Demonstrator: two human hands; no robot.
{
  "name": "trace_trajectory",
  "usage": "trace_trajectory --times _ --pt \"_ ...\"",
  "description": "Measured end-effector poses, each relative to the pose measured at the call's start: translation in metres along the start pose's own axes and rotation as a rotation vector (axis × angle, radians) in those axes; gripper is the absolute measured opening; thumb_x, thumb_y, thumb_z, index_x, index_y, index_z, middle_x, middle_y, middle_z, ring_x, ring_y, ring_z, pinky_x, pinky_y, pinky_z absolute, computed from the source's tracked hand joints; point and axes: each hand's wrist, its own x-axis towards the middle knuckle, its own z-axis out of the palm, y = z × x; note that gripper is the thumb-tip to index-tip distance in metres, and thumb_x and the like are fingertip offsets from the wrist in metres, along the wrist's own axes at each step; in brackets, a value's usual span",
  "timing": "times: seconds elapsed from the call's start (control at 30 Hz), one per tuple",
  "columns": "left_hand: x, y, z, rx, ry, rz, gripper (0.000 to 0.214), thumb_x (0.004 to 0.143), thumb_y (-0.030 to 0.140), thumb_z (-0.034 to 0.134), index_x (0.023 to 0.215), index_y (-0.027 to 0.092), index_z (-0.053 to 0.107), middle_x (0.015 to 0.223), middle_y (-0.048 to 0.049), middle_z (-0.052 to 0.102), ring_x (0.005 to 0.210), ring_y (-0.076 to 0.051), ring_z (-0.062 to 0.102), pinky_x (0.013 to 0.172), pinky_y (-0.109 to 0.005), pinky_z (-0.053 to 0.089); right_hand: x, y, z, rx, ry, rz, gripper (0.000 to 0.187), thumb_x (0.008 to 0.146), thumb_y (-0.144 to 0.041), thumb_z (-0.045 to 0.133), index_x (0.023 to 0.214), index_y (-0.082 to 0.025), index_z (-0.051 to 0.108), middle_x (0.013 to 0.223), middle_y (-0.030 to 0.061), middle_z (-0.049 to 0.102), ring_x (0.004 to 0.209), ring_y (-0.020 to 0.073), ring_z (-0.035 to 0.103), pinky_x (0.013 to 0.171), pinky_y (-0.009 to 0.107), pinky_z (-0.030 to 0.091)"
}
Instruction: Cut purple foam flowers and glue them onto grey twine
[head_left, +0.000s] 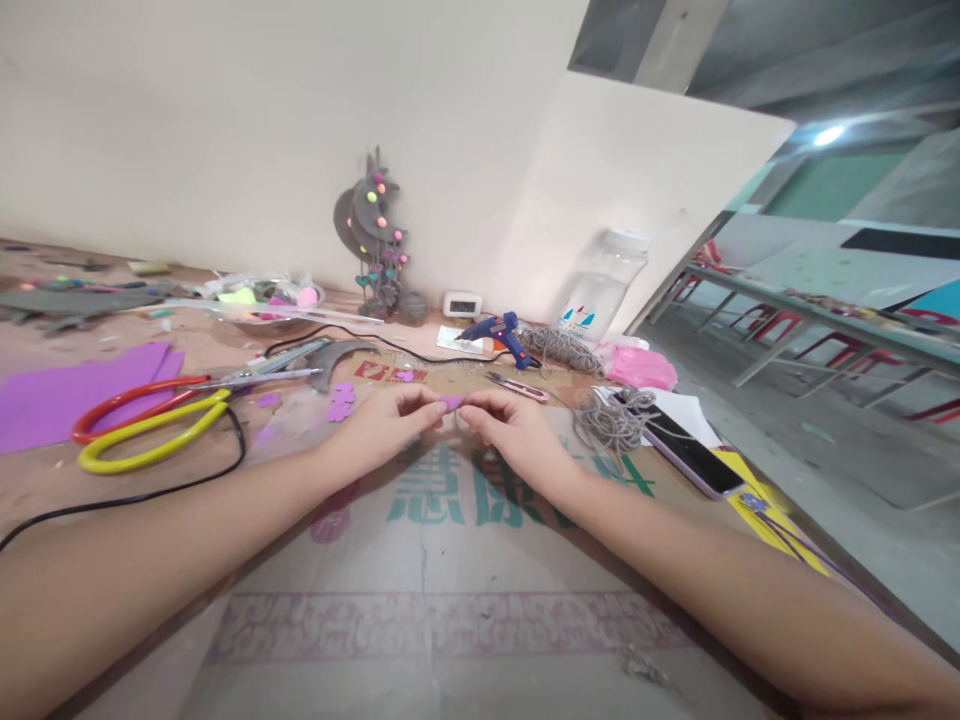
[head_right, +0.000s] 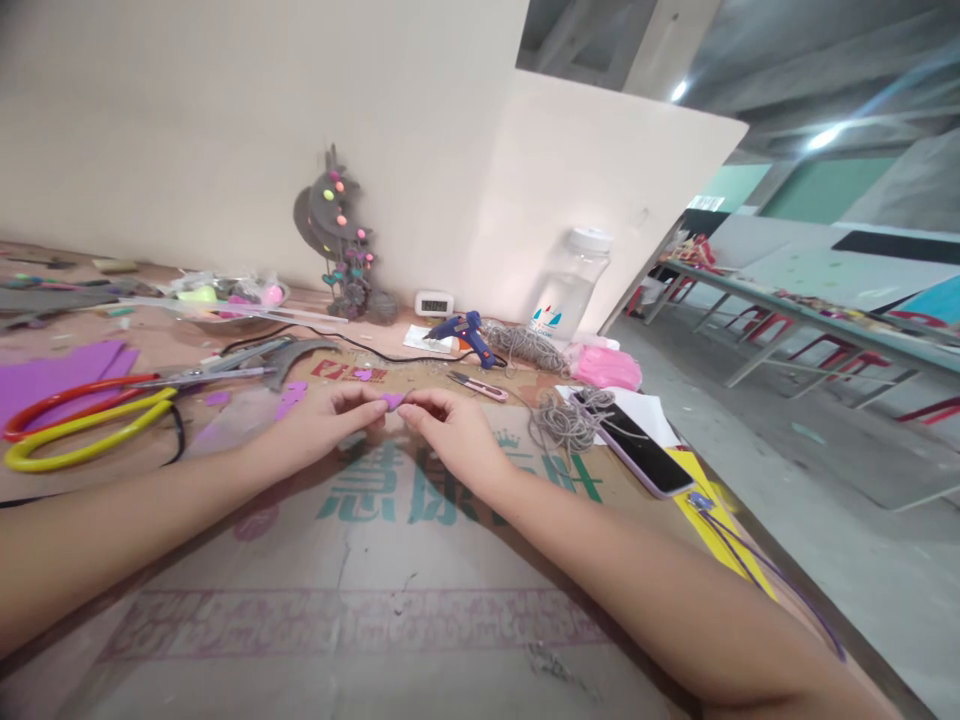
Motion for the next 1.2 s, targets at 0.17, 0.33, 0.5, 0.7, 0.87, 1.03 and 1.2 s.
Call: trace_trajectory --times 0.17,0.33,0.5,0.7,0.87,1.03,1.2 --pt "-0.002 0.0 0.002 0.123 -0.001 0.024 0.029 0.086 0.039 0.047 0.072 0.016 0.059 0.068 0.0007 0.057 0.067 -0.014 0.054 0.065 -0.026 0.04 0.001 0.0 0.0 0.066 0.003 0.066 0.014 0.073 -0.03 0.064 0.079 -0.017 0.065 0.066 -0.003 0.056 0.052 0.0085 0.044 0.05 0.023 0.038" --pt "-0.004 0.002 0.003 0.166 -0.024 0.033 0.029 0.086 0.04 0.047 0.076 0.017 0.062 0.071 -0.0002 0.061 0.07 -0.015 0.055 0.066 -0.026 0.041 0.001 -0.002 0.0 0.048 -0.015 0.042 0.014 0.075 -0.031 0.063 0.074 -0.017 0.063 0.059 -0.0043 0.052 0.05 0.0089 0.042 0.05 0.023 0.036" --pt "-0.003 -0.002 0.004 0.097 0.043 0.019 0.028 0.084 0.043 0.051 0.086 0.017 0.062 0.08 -0.0025 0.066 0.072 -0.016 0.059 0.066 -0.026 0.044 0.003 0.003 -0.002 -0.002 -0.025 0.043 0.015 0.076 -0.032 0.062 0.077 -0.017 0.063 0.06 -0.0038 0.053 0.051 0.0095 0.043 0.05 0.023 0.036" --pt "-0.002 -0.004 0.006 0.101 0.03 0.021 0.022 0.084 0.037 0.052 0.081 0.016 0.06 0.075 -0.0008 0.063 0.068 -0.014 0.057 0.064 -0.026 0.044 0.005 0.009 -0.004 -0.018 -0.06 -0.043 0.036 0.087 -0.044 0.049 0.065 -0.016 0.057 0.057 -0.0026 0.05 0.051 0.0094 0.044 0.05 0.023 0.036" --pt "-0.002 -0.002 0.004 0.077 0.068 0.039 0.024 0.085 0.04 0.051 0.083 0.017 0.059 0.074 0.0 0.062 0.068 -0.014 0.057 0.064 -0.025 0.044 0.003 0.005 -0.002 0.038 -0.039 0.013 0.02 0.079 -0.036 0.061 0.078 -0.016 0.062 0.064 -0.0027 0.055 0.052 0.0085 0.046 0.051 0.022 0.04" --pt "-0.003 -0.001 0.004 0.118 0.085 0.044 0.025 0.085 0.04 0.051 0.084 0.017 0.06 0.077 -0.001 0.064 0.072 -0.015 0.058 0.066 -0.026 0.044 0.004 0.007 -0.001 0.021 -0.04 0.024 0.022 0.076 -0.036 0.065 0.085 -0.016 0.065 0.071 -0.0003 0.061 0.056 0.0092 0.049 0.052 0.022 0.041" --pt "-0.003 -0.002 0.004 0.103 0.058 0.027 0.024 0.084 0.04 0.051 0.083 0.017 0.059 0.077 -0.0007 0.064 0.07 -0.015 0.059 0.065 -0.026 0.045 0.003 0.009 -0.002 0.024 -0.04 0.027 0.019 0.076 -0.035 0.063 0.082 -0.016 0.064 0.069 -0.0016 0.059 0.056 0.0095 0.049 0.054 0.023 0.041"
